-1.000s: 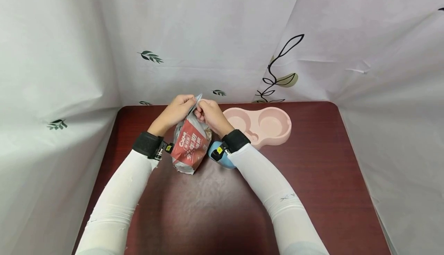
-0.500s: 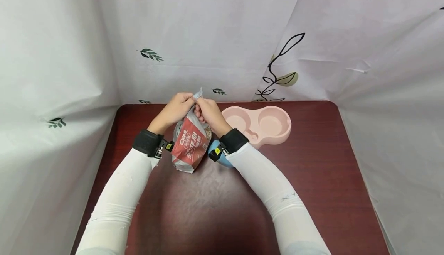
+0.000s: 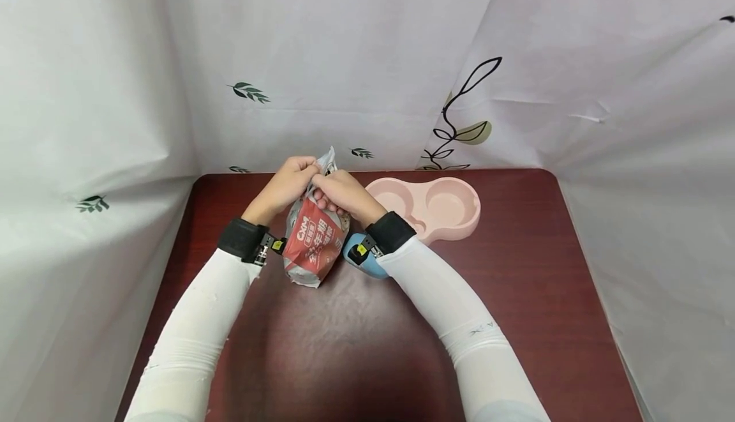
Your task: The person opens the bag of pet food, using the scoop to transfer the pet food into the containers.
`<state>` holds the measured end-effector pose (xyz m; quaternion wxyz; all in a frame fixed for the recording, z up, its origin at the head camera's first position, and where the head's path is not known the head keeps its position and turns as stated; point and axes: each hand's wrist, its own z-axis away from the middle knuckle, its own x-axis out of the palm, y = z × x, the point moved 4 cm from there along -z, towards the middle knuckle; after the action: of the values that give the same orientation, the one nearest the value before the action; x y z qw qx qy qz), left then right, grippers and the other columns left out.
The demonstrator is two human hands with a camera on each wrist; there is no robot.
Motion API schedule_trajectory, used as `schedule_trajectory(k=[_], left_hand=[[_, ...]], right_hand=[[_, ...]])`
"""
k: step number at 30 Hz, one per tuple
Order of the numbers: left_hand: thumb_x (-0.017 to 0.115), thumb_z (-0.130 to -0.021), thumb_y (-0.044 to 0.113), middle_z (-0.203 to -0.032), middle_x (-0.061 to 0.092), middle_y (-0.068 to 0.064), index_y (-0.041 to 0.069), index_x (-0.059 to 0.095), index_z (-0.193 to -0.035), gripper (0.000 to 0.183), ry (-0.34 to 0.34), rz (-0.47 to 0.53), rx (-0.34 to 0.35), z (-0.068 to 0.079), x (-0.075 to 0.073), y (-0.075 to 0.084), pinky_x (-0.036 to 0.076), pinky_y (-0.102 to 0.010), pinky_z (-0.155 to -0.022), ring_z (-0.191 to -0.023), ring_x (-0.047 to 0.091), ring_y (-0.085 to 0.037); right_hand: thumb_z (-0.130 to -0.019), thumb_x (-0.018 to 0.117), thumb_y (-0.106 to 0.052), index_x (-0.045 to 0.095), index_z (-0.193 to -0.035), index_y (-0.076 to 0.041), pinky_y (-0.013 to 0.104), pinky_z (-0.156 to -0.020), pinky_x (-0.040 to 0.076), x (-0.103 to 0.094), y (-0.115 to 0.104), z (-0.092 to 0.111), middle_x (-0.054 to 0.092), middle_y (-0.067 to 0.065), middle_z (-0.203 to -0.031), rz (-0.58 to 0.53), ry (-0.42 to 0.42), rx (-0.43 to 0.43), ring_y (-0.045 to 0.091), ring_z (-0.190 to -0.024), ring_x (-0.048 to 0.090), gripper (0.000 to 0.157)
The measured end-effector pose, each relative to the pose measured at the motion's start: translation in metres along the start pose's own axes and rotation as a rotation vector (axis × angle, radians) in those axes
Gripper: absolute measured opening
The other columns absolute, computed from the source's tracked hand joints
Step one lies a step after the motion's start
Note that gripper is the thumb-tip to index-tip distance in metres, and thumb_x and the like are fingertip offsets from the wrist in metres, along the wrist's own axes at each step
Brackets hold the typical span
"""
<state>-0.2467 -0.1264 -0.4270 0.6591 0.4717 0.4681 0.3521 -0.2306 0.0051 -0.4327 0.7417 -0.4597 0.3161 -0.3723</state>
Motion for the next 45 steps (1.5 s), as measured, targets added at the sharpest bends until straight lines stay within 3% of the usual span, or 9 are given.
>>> schedule_trajectory(k=[5,14,19,33,40,45], left_hand=[[0.047,-0.100,0.013,-0.057,0.043,0.003,0.009,0.048,-0.071,0.029,-0.007,-0.086,-0.040,0.005,-0.003,0.006,0.035,-0.024,-0.043,-0.045,0.040,-0.010],[0.043,-0.098,0.016,-0.057,0.048,0.005,0.006,0.062,-0.076,0.031,-0.145,-0.130,-0.191,0.022,-0.007,0.006,0.043,-0.027,-0.047,-0.048,0.045,-0.010],[0.041,-0.103,0.015,-0.051,0.052,0.003,-0.001,0.069,-0.079,0.041,-0.187,-0.143,-0.189,0.032,-0.008,0.008,0.048,-0.027,-0.042,-0.042,0.049,-0.010],[0.035,-0.106,0.010,-0.052,0.049,0.001,0.000,0.058,-0.078,0.037,-0.196,-0.067,-0.163,0.042,-0.010,0.002,0.045,-0.025,-0.042,-0.042,0.048,-0.009],[0.039,-0.110,0.017,-0.056,0.051,0.000,0.002,0.055,-0.078,0.039,-0.125,-0.139,-0.159,0.046,-0.014,0.007,0.049,-0.027,-0.048,-0.047,0.052,-0.013],[0.040,-0.110,0.019,-0.055,0.052,-0.001,0.003,0.054,-0.078,0.039,-0.091,-0.147,-0.168,0.047,-0.017,0.007,0.054,-0.030,-0.051,-0.049,0.054,-0.015]], right_hand=[[-0.100,0.044,-0.020,0.064,-0.070,-0.010,0.023,-0.043,0.031,0.001,-0.001,-0.001,0.057,-0.005,-0.054,0.031,0.006,-0.027,0.007,-0.042,0.042,0.037],[-0.104,0.045,-0.013,0.063,-0.074,-0.007,0.020,-0.045,0.034,0.005,0.002,0.001,0.058,-0.004,-0.057,0.003,0.019,-0.088,0.008,-0.044,0.045,0.036],[-0.105,0.046,-0.013,0.061,-0.073,-0.007,0.020,-0.046,0.035,0.004,0.004,0.001,0.056,-0.004,-0.056,0.013,0.027,-0.110,0.009,-0.045,0.044,0.036],[-0.101,0.045,-0.011,0.057,-0.070,-0.008,0.024,-0.054,0.038,0.006,0.015,0.004,0.055,-0.003,-0.059,-0.037,0.007,-0.108,0.010,-0.051,0.046,0.033],[-0.098,0.044,-0.008,0.053,-0.070,-0.007,0.024,-0.052,0.035,0.000,0.018,0.011,0.054,-0.002,-0.057,-0.093,0.001,-0.133,0.010,-0.050,0.043,0.030],[-0.095,0.045,-0.008,0.055,-0.066,-0.007,0.024,-0.049,0.035,-0.009,0.014,0.015,0.054,-0.002,-0.055,-0.021,-0.004,-0.150,0.010,-0.046,0.044,0.031]])
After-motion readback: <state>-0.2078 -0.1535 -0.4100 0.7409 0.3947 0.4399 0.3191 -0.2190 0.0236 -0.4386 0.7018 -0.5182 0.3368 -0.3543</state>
